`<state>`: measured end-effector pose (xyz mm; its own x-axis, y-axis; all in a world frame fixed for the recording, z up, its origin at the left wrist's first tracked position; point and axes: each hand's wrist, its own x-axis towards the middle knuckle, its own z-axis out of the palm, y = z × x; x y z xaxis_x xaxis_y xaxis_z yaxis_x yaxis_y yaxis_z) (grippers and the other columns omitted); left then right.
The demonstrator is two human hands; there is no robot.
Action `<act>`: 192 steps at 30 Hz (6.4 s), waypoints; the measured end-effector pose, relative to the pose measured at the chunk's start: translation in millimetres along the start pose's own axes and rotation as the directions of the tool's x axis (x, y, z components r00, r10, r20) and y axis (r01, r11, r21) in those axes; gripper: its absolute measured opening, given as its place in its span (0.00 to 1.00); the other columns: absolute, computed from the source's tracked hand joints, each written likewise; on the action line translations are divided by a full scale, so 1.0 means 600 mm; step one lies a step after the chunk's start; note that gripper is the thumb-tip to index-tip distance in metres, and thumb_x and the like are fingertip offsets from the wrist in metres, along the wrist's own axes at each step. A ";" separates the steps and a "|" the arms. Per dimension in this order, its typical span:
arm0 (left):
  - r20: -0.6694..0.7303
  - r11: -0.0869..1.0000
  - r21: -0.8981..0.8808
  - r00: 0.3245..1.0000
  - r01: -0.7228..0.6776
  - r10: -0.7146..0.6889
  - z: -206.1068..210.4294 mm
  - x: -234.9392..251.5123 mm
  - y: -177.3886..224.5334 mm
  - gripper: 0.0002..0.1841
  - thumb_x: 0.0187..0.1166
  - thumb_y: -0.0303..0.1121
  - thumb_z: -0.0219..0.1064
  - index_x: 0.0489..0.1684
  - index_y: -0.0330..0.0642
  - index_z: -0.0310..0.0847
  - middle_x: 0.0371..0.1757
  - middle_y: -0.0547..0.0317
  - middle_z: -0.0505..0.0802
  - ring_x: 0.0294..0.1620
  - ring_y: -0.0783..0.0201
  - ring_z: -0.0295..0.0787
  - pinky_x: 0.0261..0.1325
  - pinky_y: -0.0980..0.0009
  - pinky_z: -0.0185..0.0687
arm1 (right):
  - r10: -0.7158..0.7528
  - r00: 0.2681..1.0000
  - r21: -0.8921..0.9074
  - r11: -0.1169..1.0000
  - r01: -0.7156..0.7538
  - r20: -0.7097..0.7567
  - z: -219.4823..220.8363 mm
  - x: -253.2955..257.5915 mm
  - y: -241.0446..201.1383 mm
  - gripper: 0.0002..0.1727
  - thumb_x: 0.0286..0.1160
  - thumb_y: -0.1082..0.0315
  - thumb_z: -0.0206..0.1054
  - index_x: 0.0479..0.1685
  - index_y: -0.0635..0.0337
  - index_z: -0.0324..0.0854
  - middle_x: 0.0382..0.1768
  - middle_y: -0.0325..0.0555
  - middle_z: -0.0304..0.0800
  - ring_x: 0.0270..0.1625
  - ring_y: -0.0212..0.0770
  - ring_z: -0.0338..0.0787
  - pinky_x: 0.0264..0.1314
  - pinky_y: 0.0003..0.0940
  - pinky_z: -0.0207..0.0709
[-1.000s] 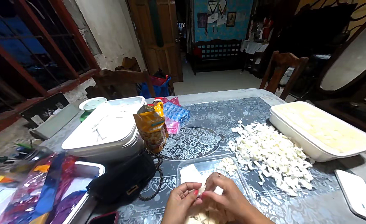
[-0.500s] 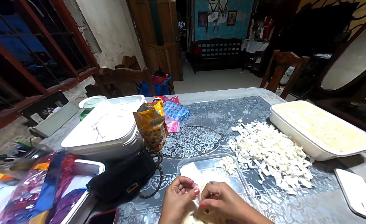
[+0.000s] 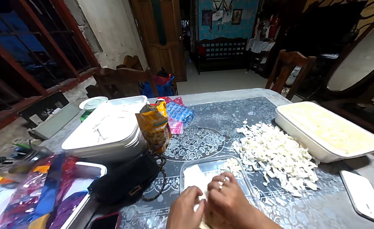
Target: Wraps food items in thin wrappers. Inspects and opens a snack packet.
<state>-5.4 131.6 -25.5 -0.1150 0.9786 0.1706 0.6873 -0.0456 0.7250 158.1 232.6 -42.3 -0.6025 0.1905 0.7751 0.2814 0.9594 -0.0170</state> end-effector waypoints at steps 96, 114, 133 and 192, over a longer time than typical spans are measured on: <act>0.128 0.945 0.311 0.990 -0.100 0.063 0.021 -0.017 0.007 0.11 0.76 0.23 0.64 0.43 0.26 0.91 0.44 0.36 0.93 0.50 0.37 0.92 0.50 0.49 0.89 | 0.530 0.845 -0.379 0.798 -0.469 0.070 -0.078 0.016 0.107 0.02 0.62 0.81 0.72 0.31 0.67 0.89 0.37 0.63 0.92 0.49 0.69 0.92 0.54 0.68 0.78; 0.000 0.903 -0.395 0.983 0.170 -0.185 -0.010 0.013 -0.018 0.11 0.86 0.32 0.57 0.53 0.33 0.77 0.21 0.65 0.82 0.21 0.72 0.77 0.32 0.70 0.77 | 0.506 0.554 0.344 0.453 -0.823 0.661 -0.059 0.030 0.051 0.11 0.77 0.69 0.70 0.49 0.69 0.88 0.41 0.49 0.93 0.43 0.37 0.89 0.52 0.35 0.82; 0.170 0.593 -0.739 0.940 0.320 -0.294 0.002 0.015 -0.008 0.05 0.69 0.19 0.71 0.35 0.37 0.83 0.34 0.61 0.94 0.32 0.70 0.91 0.40 0.72 0.90 | 0.215 0.892 0.508 0.758 -0.409 0.398 -0.011 0.000 0.003 0.12 0.73 0.66 0.72 0.42 0.68 0.88 0.48 0.59 0.93 0.58 0.57 0.91 0.63 0.51 0.82; 0.061 0.958 -0.216 0.982 0.190 -0.181 -0.024 0.013 -0.020 0.10 0.84 0.31 0.63 0.49 0.33 0.85 0.27 0.56 0.89 0.28 0.63 0.85 0.39 0.61 0.83 | 0.394 0.404 0.153 0.532 -0.832 0.825 -0.062 0.032 0.070 0.13 0.78 0.68 0.72 0.50 0.70 0.85 0.44 0.58 0.90 0.46 0.48 0.88 0.57 0.46 0.79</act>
<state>-24.9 137.0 -23.4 -0.1938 0.9810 -0.0047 0.4817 0.0993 0.8707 186.1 268.5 -4.5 -0.7491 0.6267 -0.2149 0.5368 0.3841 -0.7512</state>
